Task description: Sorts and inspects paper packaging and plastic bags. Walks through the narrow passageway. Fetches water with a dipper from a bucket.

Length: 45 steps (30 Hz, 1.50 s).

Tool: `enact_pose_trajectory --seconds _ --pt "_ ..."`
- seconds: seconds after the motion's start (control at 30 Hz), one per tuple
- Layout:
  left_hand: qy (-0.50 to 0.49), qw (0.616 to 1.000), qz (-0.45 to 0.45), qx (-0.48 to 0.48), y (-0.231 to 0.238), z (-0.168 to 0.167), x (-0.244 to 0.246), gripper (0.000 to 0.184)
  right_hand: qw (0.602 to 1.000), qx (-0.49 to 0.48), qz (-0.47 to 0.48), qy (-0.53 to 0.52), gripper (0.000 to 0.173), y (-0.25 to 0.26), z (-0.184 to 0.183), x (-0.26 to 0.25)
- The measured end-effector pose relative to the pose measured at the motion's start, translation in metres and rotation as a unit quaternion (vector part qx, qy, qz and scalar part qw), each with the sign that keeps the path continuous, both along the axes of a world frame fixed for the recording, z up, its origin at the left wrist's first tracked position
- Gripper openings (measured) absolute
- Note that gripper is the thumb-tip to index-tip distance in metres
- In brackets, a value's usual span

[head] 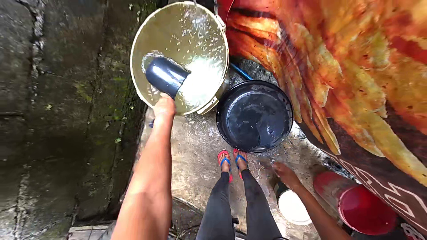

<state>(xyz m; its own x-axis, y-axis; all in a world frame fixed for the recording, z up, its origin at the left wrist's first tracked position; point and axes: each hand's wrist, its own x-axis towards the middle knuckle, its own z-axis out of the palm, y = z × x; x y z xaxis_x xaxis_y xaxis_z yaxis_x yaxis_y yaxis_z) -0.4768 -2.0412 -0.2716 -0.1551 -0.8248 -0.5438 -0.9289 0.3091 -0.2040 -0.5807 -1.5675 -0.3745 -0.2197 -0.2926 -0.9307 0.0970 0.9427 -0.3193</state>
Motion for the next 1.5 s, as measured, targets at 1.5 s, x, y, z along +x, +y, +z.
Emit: enact_pose_trajectory --seconds 1.5 --pt "0.477 0.735 0.267 0.401 0.235 -0.042 -0.07 0.01 0.977 0.101 -0.19 -0.006 0.037 0.112 0.05 0.058"
